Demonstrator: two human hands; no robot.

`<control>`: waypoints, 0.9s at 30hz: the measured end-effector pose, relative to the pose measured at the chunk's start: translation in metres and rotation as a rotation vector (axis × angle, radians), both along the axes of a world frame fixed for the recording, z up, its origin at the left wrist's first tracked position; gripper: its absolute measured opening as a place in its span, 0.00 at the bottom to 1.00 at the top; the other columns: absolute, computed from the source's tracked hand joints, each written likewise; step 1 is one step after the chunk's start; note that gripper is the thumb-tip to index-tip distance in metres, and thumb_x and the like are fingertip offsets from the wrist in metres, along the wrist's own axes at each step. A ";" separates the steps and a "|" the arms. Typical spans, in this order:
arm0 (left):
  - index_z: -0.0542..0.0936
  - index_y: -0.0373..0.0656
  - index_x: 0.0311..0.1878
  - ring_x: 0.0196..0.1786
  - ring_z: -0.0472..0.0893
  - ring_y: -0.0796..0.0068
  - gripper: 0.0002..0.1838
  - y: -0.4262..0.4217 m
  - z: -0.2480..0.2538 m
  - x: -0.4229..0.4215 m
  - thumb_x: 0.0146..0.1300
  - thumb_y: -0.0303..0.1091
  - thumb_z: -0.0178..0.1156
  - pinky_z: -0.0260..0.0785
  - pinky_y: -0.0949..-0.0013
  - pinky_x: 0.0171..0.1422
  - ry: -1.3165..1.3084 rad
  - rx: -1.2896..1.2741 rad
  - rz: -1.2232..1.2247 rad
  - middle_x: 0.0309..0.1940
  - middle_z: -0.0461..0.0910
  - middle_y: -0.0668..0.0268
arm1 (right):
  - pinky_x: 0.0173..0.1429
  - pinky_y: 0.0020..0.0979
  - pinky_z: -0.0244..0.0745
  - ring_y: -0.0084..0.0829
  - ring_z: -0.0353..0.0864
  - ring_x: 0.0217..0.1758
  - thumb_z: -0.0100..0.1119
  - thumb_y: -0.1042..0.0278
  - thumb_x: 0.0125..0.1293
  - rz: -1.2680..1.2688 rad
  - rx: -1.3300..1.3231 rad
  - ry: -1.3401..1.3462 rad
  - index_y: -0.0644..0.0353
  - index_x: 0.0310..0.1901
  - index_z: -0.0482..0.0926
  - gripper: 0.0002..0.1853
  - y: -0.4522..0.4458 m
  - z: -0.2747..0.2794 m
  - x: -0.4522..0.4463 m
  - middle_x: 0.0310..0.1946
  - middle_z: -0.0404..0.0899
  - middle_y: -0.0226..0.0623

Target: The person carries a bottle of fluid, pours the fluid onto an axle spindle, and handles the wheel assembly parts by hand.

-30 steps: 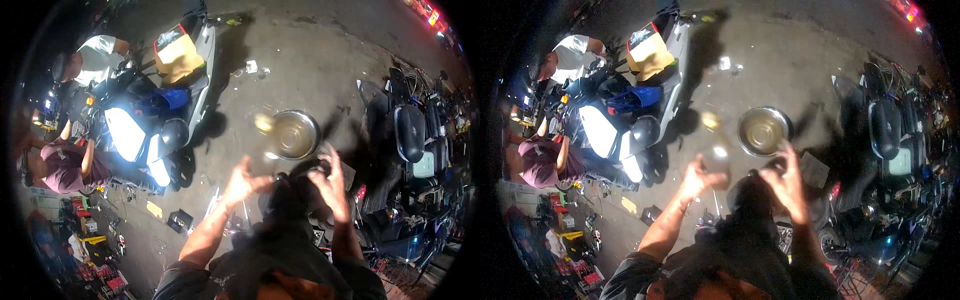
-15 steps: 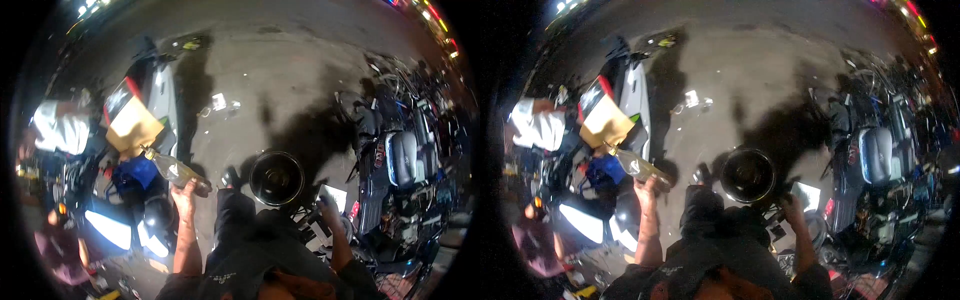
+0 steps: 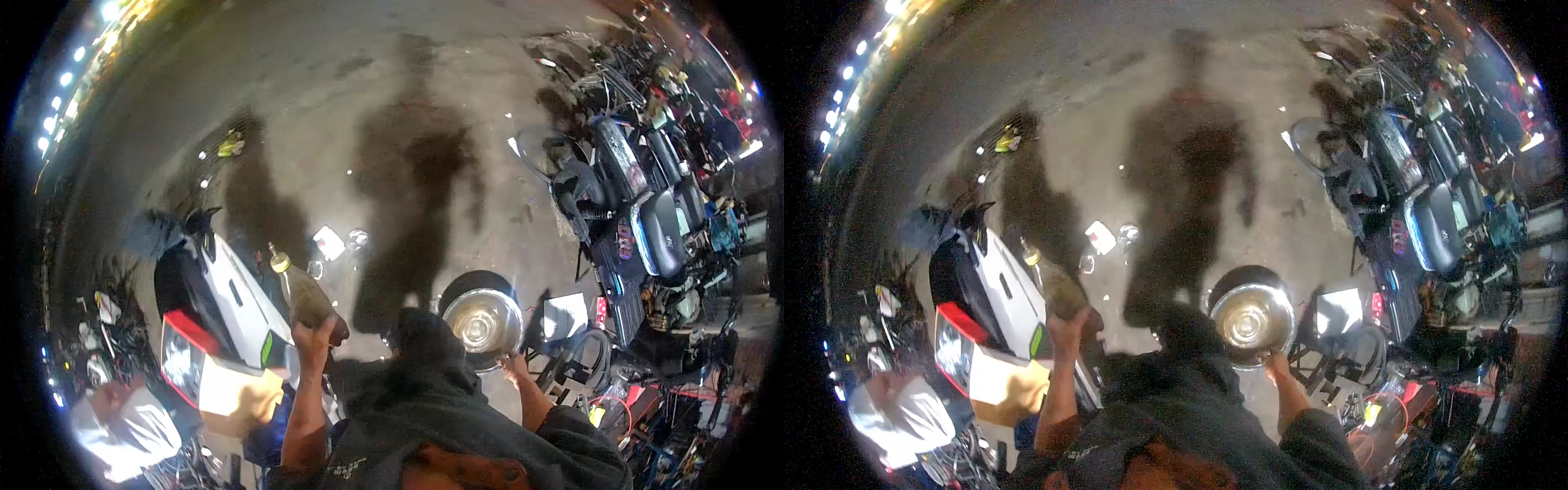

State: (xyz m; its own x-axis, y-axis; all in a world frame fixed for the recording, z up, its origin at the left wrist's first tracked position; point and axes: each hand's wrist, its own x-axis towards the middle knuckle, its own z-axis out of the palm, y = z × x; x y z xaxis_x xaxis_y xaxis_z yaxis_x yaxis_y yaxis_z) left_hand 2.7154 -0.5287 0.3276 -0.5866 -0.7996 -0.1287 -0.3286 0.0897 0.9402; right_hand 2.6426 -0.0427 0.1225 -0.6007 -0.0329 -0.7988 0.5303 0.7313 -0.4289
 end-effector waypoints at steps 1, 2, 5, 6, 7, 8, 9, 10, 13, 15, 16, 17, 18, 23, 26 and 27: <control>0.74 0.37 0.52 0.45 0.79 0.67 0.28 -0.015 -0.017 -0.012 0.49 0.34 0.73 0.71 0.64 0.52 -0.015 0.075 -0.019 0.43 0.79 0.62 | 0.25 0.25 0.63 0.21 0.73 0.23 0.58 0.70 0.65 -0.098 -0.066 0.005 0.60 0.42 0.83 0.07 -0.001 -0.019 -0.001 0.26 0.80 0.33; 0.74 0.37 0.52 0.45 0.79 0.67 0.27 -0.034 -0.043 -0.024 0.50 0.34 0.72 0.71 0.64 0.52 -0.031 0.147 -0.038 0.43 0.79 0.62 | 0.25 0.26 0.62 0.21 0.72 0.22 0.58 0.70 0.65 -0.196 -0.134 0.014 0.59 0.41 0.83 0.07 0.010 -0.067 0.000 0.26 0.79 0.33; 0.76 0.37 0.50 0.45 0.79 0.67 0.23 -0.063 -0.033 -0.096 0.51 0.32 0.71 0.71 0.64 0.52 -0.017 -0.030 -0.128 0.44 0.79 0.62 | 0.21 0.26 0.59 0.22 0.67 0.16 0.62 0.65 0.63 -0.398 -0.088 -0.169 0.60 0.34 0.81 0.07 -0.040 -0.045 -0.056 0.20 0.75 0.30; 0.76 0.37 0.50 0.45 0.79 0.67 0.23 -0.066 -0.015 -0.128 0.52 0.33 0.71 0.71 0.63 0.52 0.038 -0.054 -0.144 0.44 0.80 0.61 | 0.21 0.25 0.59 0.22 0.66 0.15 0.62 0.65 0.62 -0.396 0.040 -0.272 0.60 0.33 0.81 0.08 -0.063 -0.030 -0.087 0.19 0.74 0.29; 0.76 0.36 0.50 0.45 0.79 0.66 0.23 -0.074 -0.008 -0.156 0.52 0.33 0.71 0.71 0.63 0.52 0.090 -0.076 -0.158 0.44 0.80 0.61 | 0.21 0.24 0.58 0.22 0.65 0.14 0.63 0.64 0.62 -0.390 0.169 -0.378 0.60 0.32 0.80 0.08 -0.082 -0.026 -0.115 0.17 0.73 0.29; 0.76 0.36 0.50 0.45 0.79 0.68 0.24 -0.089 -0.012 -0.178 0.52 0.35 0.71 0.71 0.63 0.51 0.007 -0.031 -0.155 0.44 0.80 0.61 | 0.21 0.28 0.61 0.22 0.64 0.13 0.64 0.63 0.61 -0.371 -0.025 -0.276 0.58 0.29 0.79 0.09 -0.080 -0.055 -0.130 0.15 0.71 0.29; 0.76 0.36 0.50 0.44 0.79 0.67 0.24 -0.102 -0.017 -0.201 0.52 0.35 0.72 0.71 0.63 0.51 -0.007 -0.053 -0.118 0.44 0.80 0.61 | 0.21 0.29 0.62 0.23 0.65 0.13 0.64 0.63 0.61 -0.359 -0.063 -0.231 0.58 0.29 0.79 0.09 -0.072 -0.080 -0.152 0.16 0.71 0.29; 0.76 0.36 0.51 0.44 0.79 0.67 0.24 -0.114 -0.022 -0.228 0.52 0.35 0.72 0.71 0.63 0.51 -0.016 -0.073 -0.079 0.44 0.81 0.61 | 0.20 0.30 0.62 0.23 0.66 0.13 0.64 0.62 0.60 -0.345 -0.099 -0.182 0.58 0.30 0.79 0.09 -0.083 -0.066 -0.188 0.16 0.72 0.29; 0.75 0.36 0.52 0.45 0.81 0.59 0.28 -0.160 -0.054 -0.293 0.50 0.37 0.73 0.71 0.60 0.53 -0.198 -0.281 0.032 0.43 0.81 0.56 | 0.30 0.34 0.69 0.29 0.74 0.22 0.63 0.61 0.60 -0.277 -0.137 -0.016 0.62 0.36 0.81 0.11 -0.101 -0.095 -0.303 0.22 0.78 0.36; 0.70 0.30 0.59 0.51 0.80 0.53 0.41 -0.185 -0.076 -0.326 0.44 0.41 0.76 0.70 0.58 0.57 -0.332 -0.307 0.168 0.48 0.81 0.49 | 0.39 0.37 0.76 0.35 0.82 0.30 0.62 0.60 0.61 -0.205 -0.140 0.128 0.66 0.42 0.83 0.16 -0.092 -0.136 -0.387 0.27 0.83 0.42; 0.69 0.28 0.60 0.53 0.80 0.51 0.43 -0.218 -0.126 -0.321 0.43 0.40 0.76 0.70 0.58 0.59 -0.358 -0.267 0.234 0.50 0.80 0.47 | 0.43 0.36 0.76 0.36 0.84 0.35 0.61 0.60 0.61 -0.072 -0.032 0.200 0.66 0.44 0.83 0.16 -0.113 -0.095 -0.442 0.31 0.84 0.45; 0.68 0.27 0.62 0.55 0.79 0.50 0.44 -0.227 -0.125 -0.341 0.44 0.40 0.75 0.69 0.58 0.60 -0.401 -0.217 0.256 0.52 0.78 0.45 | 0.47 0.36 0.77 0.36 0.85 0.40 0.61 0.60 0.62 0.056 0.086 0.273 0.65 0.46 0.83 0.17 -0.143 -0.036 -0.500 0.36 0.85 0.47; 0.67 0.25 0.63 0.56 0.78 0.50 0.45 -0.235 -0.122 -0.362 0.44 0.40 0.75 0.68 0.58 0.61 -0.445 -0.167 0.277 0.54 0.77 0.43 | 0.50 0.36 0.76 0.38 0.84 0.45 0.61 0.60 0.63 0.052 0.058 0.373 0.65 0.47 0.82 0.17 -0.169 -0.003 -0.552 0.40 0.85 0.47; 0.64 0.24 0.64 0.58 0.75 0.49 0.46 -0.279 -0.121 -0.522 0.47 0.42 0.73 0.66 0.58 0.64 -0.420 -0.249 0.350 0.57 0.74 0.43 | 0.59 0.37 0.72 0.41 0.81 0.55 0.61 0.58 0.65 -0.005 -0.032 0.588 0.65 0.52 0.80 0.20 -0.270 0.110 -0.783 0.50 0.83 0.47; 0.64 0.26 0.65 0.57 0.76 0.53 0.44 -0.302 -0.102 -0.682 0.48 0.38 0.72 0.67 0.59 0.64 -0.481 -0.394 0.363 0.56 0.75 0.46 | 0.60 0.37 0.72 0.42 0.81 0.55 0.62 0.59 0.65 -0.087 -0.085 0.635 0.64 0.53 0.79 0.20 -0.291 0.086 -0.876 0.51 0.82 0.48; 0.64 0.27 0.65 0.56 0.76 0.56 0.42 -0.308 -0.108 -0.740 0.49 0.36 0.72 0.68 0.60 0.63 -0.342 -0.422 0.316 0.56 0.75 0.48 | 0.60 0.37 0.72 0.42 0.81 0.56 0.62 0.59 0.65 -0.123 -0.103 0.661 0.64 0.53 0.79 0.20 -0.298 0.075 -0.914 0.51 0.82 0.48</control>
State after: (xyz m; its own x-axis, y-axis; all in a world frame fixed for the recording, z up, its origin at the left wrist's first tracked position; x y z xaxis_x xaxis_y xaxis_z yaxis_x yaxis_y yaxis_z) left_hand 1.9756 -0.8368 0.2200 -0.2949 -0.9506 0.0972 -0.6760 0.2794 0.6819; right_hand 1.7288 -0.3407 0.1975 -0.9659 0.0109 -0.2588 0.2095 0.6207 -0.7556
